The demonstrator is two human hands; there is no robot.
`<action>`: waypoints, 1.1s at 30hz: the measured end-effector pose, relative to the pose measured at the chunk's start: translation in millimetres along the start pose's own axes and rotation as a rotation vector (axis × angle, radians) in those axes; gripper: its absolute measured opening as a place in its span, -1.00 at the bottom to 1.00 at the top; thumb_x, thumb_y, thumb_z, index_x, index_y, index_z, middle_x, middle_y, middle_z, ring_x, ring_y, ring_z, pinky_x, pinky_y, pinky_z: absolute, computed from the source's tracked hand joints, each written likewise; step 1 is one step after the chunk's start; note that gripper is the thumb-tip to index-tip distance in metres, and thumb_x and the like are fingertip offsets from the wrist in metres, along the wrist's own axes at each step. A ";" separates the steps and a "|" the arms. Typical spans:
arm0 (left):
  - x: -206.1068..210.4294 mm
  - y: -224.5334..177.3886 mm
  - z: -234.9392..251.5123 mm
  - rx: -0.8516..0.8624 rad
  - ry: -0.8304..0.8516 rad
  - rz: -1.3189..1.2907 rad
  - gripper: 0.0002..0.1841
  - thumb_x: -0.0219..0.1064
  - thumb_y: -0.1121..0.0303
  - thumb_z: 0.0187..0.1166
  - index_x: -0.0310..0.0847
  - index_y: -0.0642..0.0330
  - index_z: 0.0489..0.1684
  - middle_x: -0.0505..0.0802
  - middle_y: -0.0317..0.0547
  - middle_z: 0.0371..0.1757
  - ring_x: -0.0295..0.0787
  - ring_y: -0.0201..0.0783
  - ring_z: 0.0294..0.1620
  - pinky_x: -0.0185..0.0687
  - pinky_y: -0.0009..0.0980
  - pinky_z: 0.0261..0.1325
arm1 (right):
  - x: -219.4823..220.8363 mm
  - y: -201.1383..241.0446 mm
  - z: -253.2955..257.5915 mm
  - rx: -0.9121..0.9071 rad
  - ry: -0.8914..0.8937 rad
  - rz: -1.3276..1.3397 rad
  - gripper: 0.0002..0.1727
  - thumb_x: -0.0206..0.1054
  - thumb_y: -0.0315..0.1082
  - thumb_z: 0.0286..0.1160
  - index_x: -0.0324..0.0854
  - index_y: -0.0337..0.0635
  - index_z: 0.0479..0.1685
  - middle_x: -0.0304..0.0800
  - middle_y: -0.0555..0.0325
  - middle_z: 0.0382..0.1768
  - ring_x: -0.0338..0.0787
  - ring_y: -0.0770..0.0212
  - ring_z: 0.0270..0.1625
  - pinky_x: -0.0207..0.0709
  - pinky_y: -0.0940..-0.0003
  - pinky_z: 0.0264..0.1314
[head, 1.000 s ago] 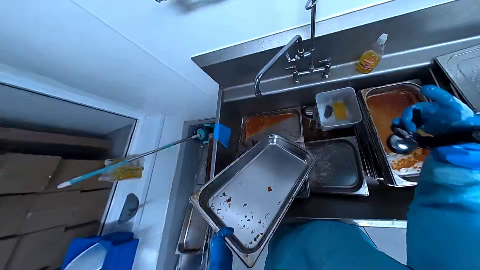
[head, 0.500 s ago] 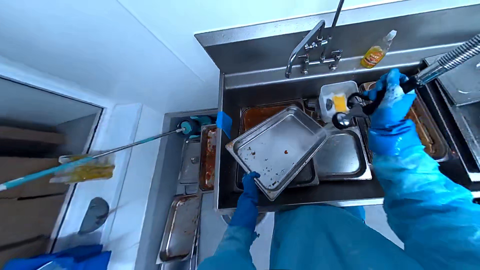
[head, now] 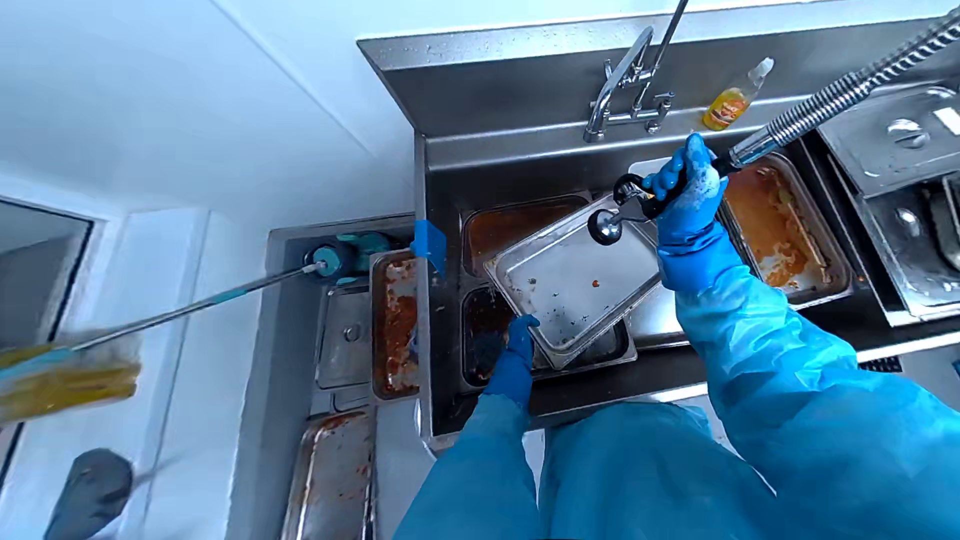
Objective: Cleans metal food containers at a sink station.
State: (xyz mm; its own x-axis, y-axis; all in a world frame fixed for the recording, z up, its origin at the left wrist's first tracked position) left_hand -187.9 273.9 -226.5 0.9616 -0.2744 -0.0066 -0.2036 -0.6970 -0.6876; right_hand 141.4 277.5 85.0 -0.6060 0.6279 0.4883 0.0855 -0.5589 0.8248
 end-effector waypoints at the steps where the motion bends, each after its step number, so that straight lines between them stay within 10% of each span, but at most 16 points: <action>1: 2.6 -2.1 2.5 0.004 0.007 0.014 -0.59 0.31 0.50 0.38 0.56 0.42 0.24 0.76 0.30 0.12 0.71 0.08 0.10 0.64 0.10 0.10 | 2.0 -0.8 -0.2 0.004 -0.011 0.006 -0.55 0.02 -0.21 0.85 0.39 -0.02 -0.59 0.37 0.32 -0.81 0.46 0.29 -0.77 0.63 0.24 -0.56; 18: 16.5 -65.8 1.0 0.317 -0.130 -0.009 -0.29 0.38 0.65 -0.07 0.52 0.43 0.34 0.75 0.27 0.23 0.70 0.03 0.21 0.68 0.06 0.19 | 31.5 -5.7 -20.7 0.201 0.195 0.038 -0.54 -0.01 -0.17 0.82 0.38 -0.01 -0.62 0.33 0.33 -0.82 0.47 0.29 -0.75 0.63 0.22 -0.50; 33: 13.3 -101.8 -24.8 0.479 -0.357 0.086 -0.12 0.42 0.70 -0.06 0.53 0.19 0.59 0.80 0.10 0.35 0.76 -0.07 0.35 0.71 0.01 0.36 | 33.6 10.2 -74.4 0.237 0.209 0.084 -0.57 0.01 -0.27 0.78 0.39 -0.02 -0.64 0.35 0.32 -0.84 0.48 0.30 -0.77 0.60 0.27 -0.55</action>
State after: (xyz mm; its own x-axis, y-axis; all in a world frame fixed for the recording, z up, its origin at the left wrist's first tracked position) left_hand -159.0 324.8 -138.6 0.9645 -0.0196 -0.2635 -0.2580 -0.2837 -0.9235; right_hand 63.2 252.5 88.7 -0.7360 0.4467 0.5086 0.3086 -0.4473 0.8395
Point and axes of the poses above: each hand's wrist, its own z-axis towards the middle knuckle, its own x-axis out of the palm, y = z × x, the point moved 5 cm from there along z, towards the middle knuckle
